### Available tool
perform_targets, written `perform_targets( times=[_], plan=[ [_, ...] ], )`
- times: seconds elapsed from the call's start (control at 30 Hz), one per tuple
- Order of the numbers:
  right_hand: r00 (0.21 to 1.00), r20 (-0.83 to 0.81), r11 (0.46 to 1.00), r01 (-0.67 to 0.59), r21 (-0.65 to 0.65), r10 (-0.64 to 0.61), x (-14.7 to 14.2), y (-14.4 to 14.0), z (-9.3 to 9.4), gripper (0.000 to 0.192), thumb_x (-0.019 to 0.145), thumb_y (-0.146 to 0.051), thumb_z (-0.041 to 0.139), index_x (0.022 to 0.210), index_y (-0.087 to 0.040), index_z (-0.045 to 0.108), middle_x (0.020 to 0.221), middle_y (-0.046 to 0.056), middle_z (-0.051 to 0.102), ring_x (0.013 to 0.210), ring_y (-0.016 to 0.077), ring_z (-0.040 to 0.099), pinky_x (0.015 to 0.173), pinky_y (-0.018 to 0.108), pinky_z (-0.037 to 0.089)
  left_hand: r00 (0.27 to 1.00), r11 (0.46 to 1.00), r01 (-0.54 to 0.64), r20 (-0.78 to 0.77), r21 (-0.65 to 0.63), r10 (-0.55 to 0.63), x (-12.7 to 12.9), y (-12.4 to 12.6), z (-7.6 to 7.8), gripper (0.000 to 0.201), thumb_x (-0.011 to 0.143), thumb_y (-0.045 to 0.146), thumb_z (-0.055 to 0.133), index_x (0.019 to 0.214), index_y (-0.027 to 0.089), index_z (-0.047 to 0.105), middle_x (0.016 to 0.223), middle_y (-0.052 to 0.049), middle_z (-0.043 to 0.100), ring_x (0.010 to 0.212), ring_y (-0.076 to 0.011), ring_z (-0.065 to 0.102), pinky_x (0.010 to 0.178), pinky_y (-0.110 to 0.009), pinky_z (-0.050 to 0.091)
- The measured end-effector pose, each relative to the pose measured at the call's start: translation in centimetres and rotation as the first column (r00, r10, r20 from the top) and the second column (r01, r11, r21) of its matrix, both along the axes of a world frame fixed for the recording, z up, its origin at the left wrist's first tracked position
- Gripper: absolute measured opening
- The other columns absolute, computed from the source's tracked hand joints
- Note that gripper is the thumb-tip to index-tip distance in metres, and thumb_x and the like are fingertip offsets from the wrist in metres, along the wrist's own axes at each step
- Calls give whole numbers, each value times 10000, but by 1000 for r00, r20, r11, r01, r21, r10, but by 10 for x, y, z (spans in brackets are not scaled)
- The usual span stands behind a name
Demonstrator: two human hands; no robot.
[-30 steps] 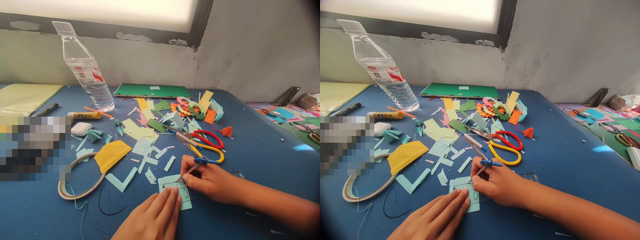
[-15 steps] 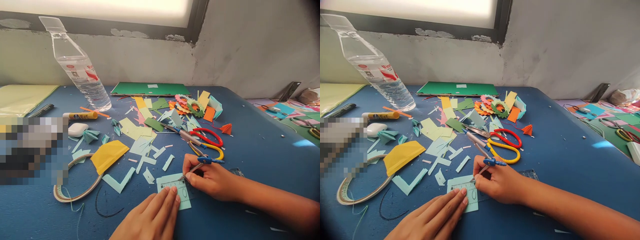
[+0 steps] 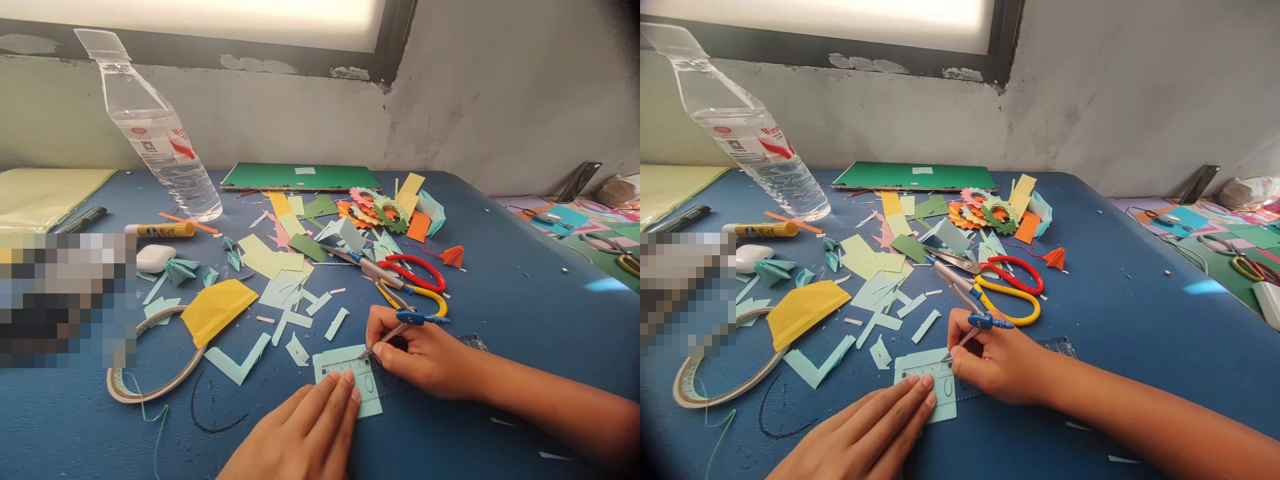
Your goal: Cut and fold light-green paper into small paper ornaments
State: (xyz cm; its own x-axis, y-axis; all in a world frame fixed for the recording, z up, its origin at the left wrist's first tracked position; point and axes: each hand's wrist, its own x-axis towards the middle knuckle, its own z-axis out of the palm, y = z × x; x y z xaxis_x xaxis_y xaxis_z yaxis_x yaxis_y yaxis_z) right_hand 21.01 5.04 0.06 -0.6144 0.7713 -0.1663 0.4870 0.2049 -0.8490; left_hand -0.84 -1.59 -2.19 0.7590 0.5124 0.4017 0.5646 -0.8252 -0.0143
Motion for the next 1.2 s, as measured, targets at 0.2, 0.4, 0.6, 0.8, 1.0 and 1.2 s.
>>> perform_targets(
  times=[0.2, 0.4, 0.6, 0.8, 1.0, 1.2],
  plan=[
    [999, 36, 1000, -12, 27, 11, -5, 0, 4, 81, 776, -159, 422, 726, -214, 390, 595, -49, 379, 546, 121, 375, 504, 230, 305, 1000, 1000, -5, -10, -30, 5, 1, 0, 0, 301, 936, 196, 403, 1122, 145, 634, 1157, -36, 686, 1045, -158, 621, 909, -223, 474],
    [995, 98, 997, -18, 78, 10, -14, -3, 11, 163, 726, -86, 451, 697, -214, 353, 563, -63, 361, 496, 100, 338, 477, 213, 298, 1000, 999, 11, -5, -35, -11, 1, 1, -1, 307, 916, 178, 409, 1107, 135, 645, 1145, -51, 692, 1046, -172, 619, 901, -236, 486],
    [995, -3, 983, 97, 154, -97, 8, -8, 13, 132, 883, -211, 410, 847, -205, 536, 787, 20, 608, 735, 164, 567, 668, 277, 459, 999, 1000, 19, -39, -24, -20, 2, 1, 0, 307, 895, 178, 431, 1116, 117, 635, 1160, -86, 679, 1055, -194, 615, 892, -263, 501],
    [997, 61, 977, 24, 211, -38, 40, -28, -1, 104, 878, -317, 555, 887, -217, 529, 1089, 98, 656, 1056, 231, 584, 903, 389, 450, 999, 999, 20, -45, -35, -22, 2, -5, 4, 307, 896, 172, 435, 1135, 120, 620, 1173, -88, 672, 1056, -204, 618, 878, -282, 514],
    [992, 71, 911, -124, 393, 105, 44, -35, -14, 208, 885, -249, 558, 705, -223, 459, 958, 98, 678, 1050, 211, 591, 906, 381, 434, 997, 980, 64, 60, -190, -54, 8, 1, 17, 261, 871, 106, 429, 1021, 161, 636, 1080, -67, 701, 961, -173, 645, 811, -265, 542],
    [996, 41, 945, -85, 315, 76, 39, -31, -6, 263, 819, -203, 611, 687, -217, 384, 969, 73, 632, 952, 193, 579, 804, 335, 449, 979, 855, -202, -91, -477, 180, 23, 41, 42, 228, 826, 76, 480, 983, 186, 603, 1012, -50, 668, 949, -191, 631, 813, -313, 527]
  ],
)
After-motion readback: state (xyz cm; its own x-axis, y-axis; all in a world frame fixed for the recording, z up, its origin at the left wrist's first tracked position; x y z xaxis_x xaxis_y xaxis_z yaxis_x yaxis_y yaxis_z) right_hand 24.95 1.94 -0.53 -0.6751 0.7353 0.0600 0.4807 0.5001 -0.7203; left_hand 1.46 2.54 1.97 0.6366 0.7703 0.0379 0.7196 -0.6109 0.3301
